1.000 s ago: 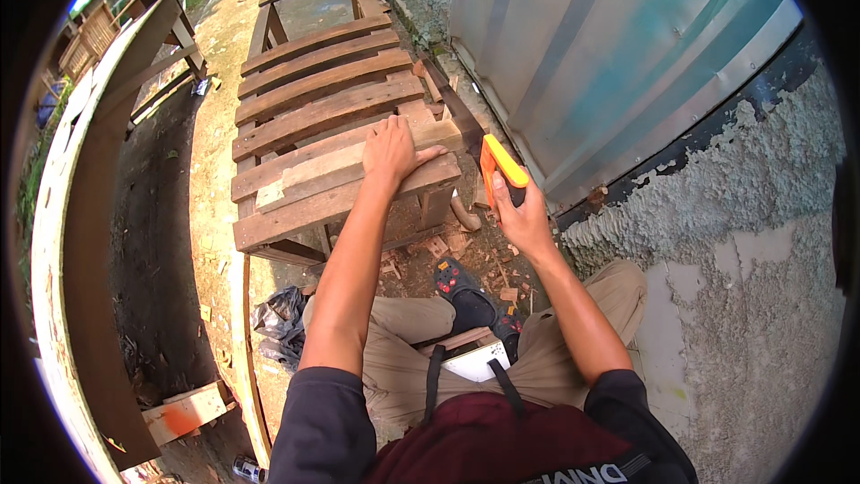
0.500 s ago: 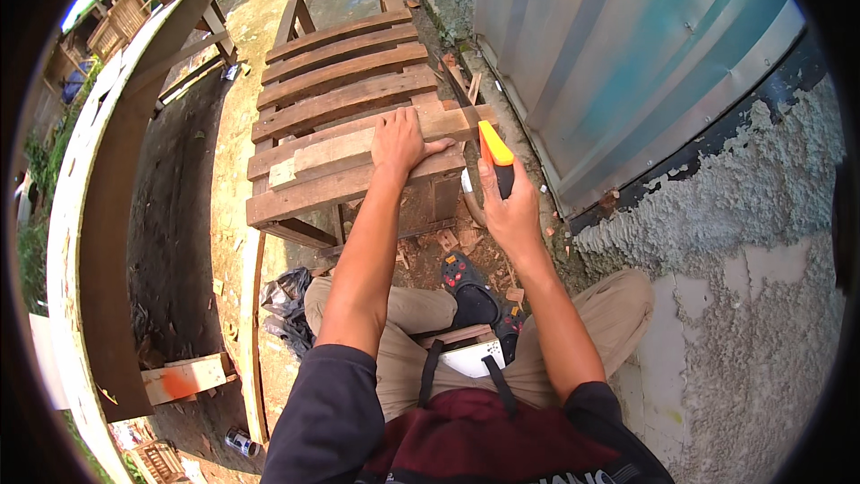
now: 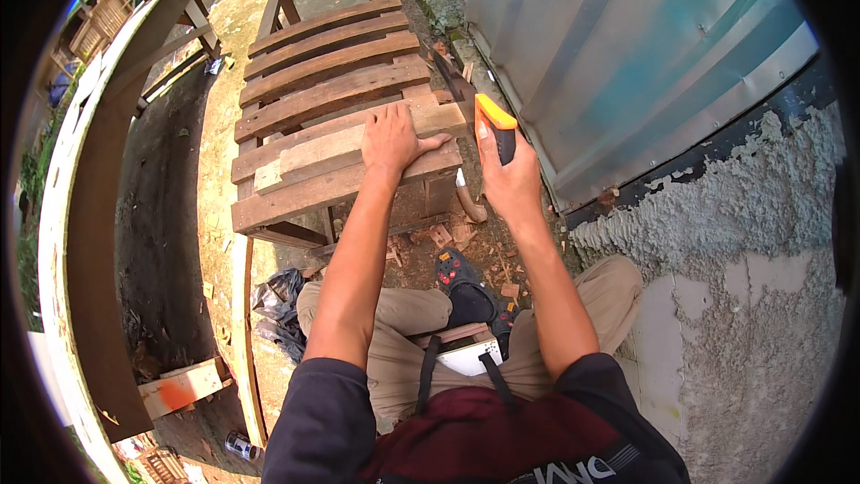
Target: The person uses a hand saw to cut a wooden plank resting on a wooden pallet. They hold the plank with one hand and saw with the other, producing sawdust as they work.
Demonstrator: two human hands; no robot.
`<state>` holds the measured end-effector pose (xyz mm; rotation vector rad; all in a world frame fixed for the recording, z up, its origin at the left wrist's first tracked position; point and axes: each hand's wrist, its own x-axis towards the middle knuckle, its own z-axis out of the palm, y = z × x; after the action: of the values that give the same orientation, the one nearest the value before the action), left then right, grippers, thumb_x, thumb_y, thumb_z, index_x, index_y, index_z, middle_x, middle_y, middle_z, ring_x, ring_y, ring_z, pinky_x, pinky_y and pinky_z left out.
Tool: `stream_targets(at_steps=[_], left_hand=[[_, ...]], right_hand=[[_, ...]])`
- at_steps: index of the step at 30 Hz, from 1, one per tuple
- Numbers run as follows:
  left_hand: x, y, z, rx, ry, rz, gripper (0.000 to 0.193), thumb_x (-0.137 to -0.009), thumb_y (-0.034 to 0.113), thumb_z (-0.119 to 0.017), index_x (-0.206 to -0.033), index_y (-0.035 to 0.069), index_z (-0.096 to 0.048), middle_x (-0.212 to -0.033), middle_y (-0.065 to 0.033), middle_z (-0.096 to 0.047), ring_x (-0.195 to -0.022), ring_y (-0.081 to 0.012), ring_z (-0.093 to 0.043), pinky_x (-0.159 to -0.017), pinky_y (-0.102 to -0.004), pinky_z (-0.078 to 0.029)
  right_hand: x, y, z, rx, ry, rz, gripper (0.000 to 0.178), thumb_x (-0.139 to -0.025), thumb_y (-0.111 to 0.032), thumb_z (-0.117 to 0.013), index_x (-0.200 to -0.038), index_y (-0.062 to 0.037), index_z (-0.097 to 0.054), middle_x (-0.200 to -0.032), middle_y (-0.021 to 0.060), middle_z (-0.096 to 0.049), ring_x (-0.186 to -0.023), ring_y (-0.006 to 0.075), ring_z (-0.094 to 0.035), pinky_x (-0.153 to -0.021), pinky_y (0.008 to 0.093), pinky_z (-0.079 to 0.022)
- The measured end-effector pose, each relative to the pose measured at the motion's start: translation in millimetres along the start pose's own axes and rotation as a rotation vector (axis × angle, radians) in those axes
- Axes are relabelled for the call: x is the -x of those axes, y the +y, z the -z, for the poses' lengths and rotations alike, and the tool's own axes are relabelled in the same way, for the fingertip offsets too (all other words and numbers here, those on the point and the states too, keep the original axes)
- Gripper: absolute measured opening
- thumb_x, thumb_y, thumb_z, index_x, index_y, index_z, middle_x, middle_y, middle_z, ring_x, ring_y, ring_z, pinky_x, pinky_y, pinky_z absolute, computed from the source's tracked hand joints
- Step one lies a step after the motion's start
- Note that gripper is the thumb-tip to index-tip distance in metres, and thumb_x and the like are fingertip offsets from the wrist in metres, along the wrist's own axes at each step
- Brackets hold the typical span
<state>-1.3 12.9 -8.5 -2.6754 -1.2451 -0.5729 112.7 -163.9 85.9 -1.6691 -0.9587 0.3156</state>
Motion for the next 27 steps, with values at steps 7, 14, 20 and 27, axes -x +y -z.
stream_targets(at_steps=[7,14,20,27], left_hand=[[11.6,-4.2,3.0,-0.003,-0.049,0.029,0.097,-0.071,0.085,-0.067,-0.111,-0.003,-0.064,-0.105,-0.0154,-0.068,-0.108,-0.0293,-0.065,-0.098,-0.0404,-0.045],[0.1,2.7,8.7,0.013,-0.065,0.027,0.096,-0.072,0.085,-0.066,-0.110,-0.003,-0.064,-0.109,-0.0171,-0.069,-0.111,-0.0300,-0.065,-0.098,-0.0408,-0.047],[5.8,-11.9,7.6,-0.019,-0.096,0.061,0.097,-0.073,0.087,-0.064,-0.109,-0.003,-0.064,-0.112,-0.0178,-0.069,-0.111,-0.0296,-0.065,-0.098,-0.0409,-0.047],[2.5,-8.9,4.8,0.008,-0.044,0.051,0.094,-0.073,0.085,-0.066,-0.107,-0.003,-0.065,-0.108,-0.0172,-0.069,-0.108,-0.0299,-0.065,-0.097,-0.0405,-0.046]], right_hand=[[182.3,-12.0,93.3,-0.071,-0.082,-0.284,0.029,-0.100,-0.014,-0.068,-0.119,0.0069,-0.066,-0.090,0.0130,-0.072,-0.085,0.0146,-0.069,-0.073,0.0321,-0.053],[40.3,-11.0,36.9,-0.055,-0.038,-0.019,0.033,-0.106,-0.031,-0.062,-0.098,0.0012,-0.062,-0.064,-0.0022,-0.053,-0.054,0.0079,-0.046,-0.050,0.0294,-0.039],[117.9,-23.7,67.9,-0.055,-0.112,-0.231,0.031,-0.102,-0.022,-0.065,-0.117,0.0046,-0.067,-0.088,0.0152,-0.071,-0.083,0.0190,-0.068,-0.077,0.0340,-0.053],[119.1,-18.6,65.8,-0.060,-0.051,-0.138,0.027,-0.101,-0.018,-0.066,-0.115,0.0052,-0.068,-0.085,0.0106,-0.071,-0.081,0.0134,-0.067,-0.074,0.0306,-0.052]])
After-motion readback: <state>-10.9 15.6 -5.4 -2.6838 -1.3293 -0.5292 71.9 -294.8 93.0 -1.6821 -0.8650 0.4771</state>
